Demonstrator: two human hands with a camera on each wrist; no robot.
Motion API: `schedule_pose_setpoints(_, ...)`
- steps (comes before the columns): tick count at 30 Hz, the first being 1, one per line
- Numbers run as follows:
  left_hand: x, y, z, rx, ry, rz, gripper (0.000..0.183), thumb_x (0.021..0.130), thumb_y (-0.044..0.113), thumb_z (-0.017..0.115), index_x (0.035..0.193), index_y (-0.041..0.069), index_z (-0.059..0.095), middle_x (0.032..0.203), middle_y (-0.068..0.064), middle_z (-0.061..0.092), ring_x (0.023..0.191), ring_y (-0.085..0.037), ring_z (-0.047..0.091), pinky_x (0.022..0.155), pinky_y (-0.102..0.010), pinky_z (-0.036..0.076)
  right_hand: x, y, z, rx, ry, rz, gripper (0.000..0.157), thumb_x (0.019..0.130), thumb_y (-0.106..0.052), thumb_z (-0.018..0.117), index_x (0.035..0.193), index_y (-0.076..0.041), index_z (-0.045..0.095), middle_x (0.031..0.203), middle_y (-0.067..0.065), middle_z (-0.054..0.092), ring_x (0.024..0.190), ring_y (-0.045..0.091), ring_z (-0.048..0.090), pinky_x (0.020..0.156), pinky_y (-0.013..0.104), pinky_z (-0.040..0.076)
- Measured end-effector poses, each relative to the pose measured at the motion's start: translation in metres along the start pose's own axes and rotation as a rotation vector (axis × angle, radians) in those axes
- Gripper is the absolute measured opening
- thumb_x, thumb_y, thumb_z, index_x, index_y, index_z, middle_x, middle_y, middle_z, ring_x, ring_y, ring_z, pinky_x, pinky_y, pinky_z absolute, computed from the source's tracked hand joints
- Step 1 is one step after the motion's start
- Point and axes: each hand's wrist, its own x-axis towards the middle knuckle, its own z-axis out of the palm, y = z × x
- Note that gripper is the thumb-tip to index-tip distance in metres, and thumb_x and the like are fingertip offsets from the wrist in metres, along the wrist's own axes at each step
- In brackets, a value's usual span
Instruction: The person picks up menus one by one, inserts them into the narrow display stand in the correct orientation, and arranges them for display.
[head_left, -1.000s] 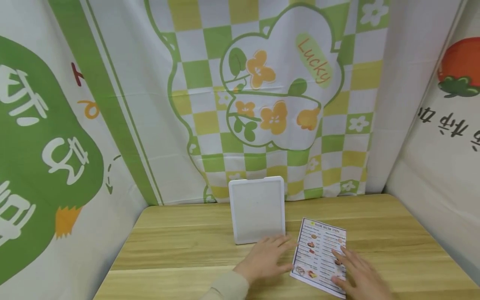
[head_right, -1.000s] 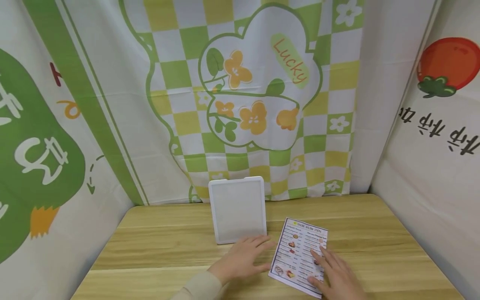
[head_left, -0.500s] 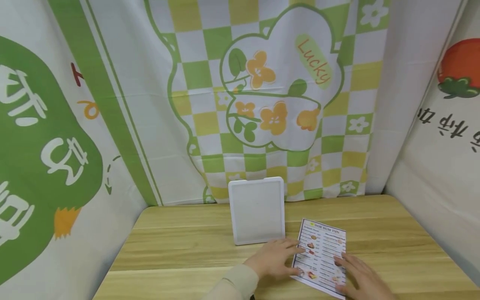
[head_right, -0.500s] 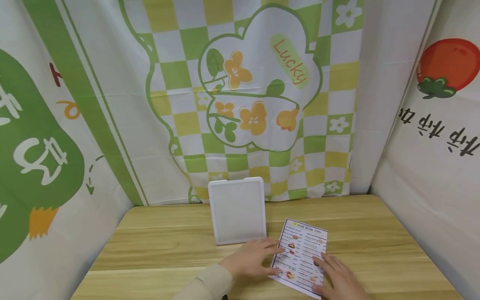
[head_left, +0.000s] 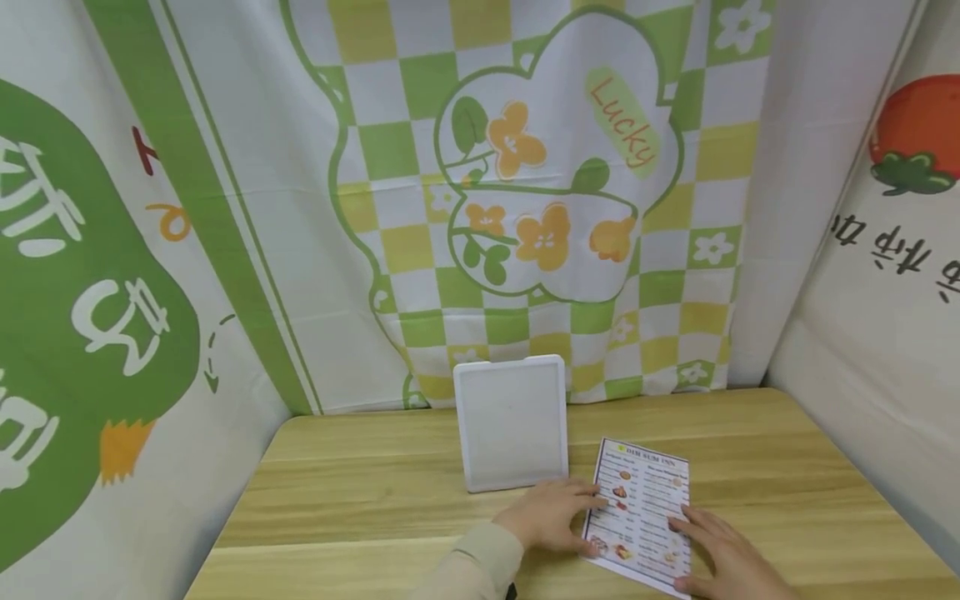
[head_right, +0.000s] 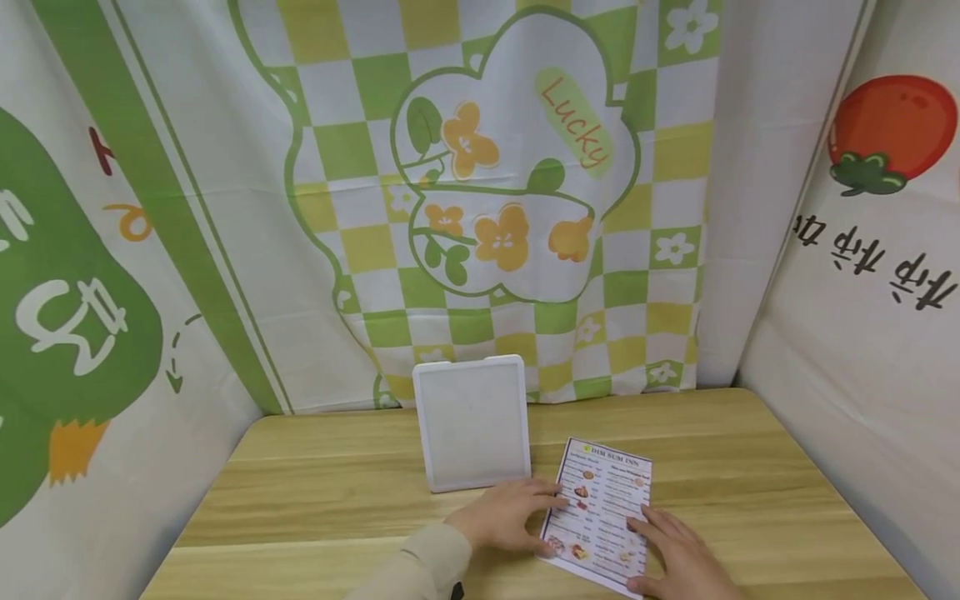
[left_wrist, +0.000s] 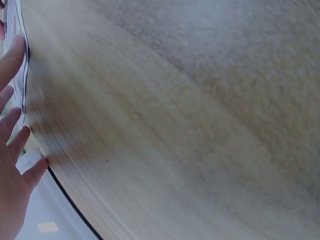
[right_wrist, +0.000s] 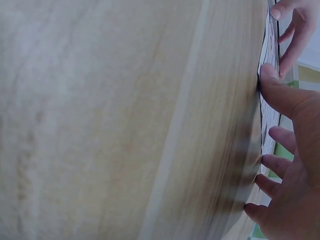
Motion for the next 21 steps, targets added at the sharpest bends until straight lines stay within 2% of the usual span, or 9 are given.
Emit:
schedule_pose_setpoints(8,0.0003,0.0004,0.0057,0.007,0.016,-0.026,0.07,0.082,0.061,0.069,0.143,0.031,0.053,0.15,0.013,0.044,0.139,-0.013,0.038,0.113,-0.034,0.031,0.0007,0.0019,-0.0002,-0.007,-0.02,-0.004,0.085,0.07,-0.056,0.08,0.133,-0.002,0.06,0.144,0.029,0.044,0.131,0.054,0.038,0.098,0.07,0.034)
schedule_pose_setpoints(14,0.0003,0.0015,0.0079,0.004,0.032,-0.021,0.069,0.082,0.06,0.07,0.142,0.03,0.055,0.149,0.012,0.046,0.138,-0.015,0.041,0.112,-0.035,0.033,0.0015,-0.0012,-0.0014,-0.012,-0.022,0.064,0.084,0.069,-0.057,0.08,0.133,-0.006,0.06,0.145,0.029,0.043,0.13,0.053,0.039,0.098,0.068,0.036)
schedule_pose_setpoints(21,-0.001,0.0048,0.0021,-0.01,0.036,-0.045,0.067,0.082,0.06,0.07,0.14,0.03,0.056,0.147,0.012,0.047,0.137,-0.012,0.042,0.112,-0.035,0.033,0.0033,-0.0046,-0.003,-0.023,0.015,0.104,0.078,0.071,-0.05,0.082,0.132,-0.007,0.061,0.141,0.029,0.047,0.126,0.051,0.045,0.096,0.066,0.04)
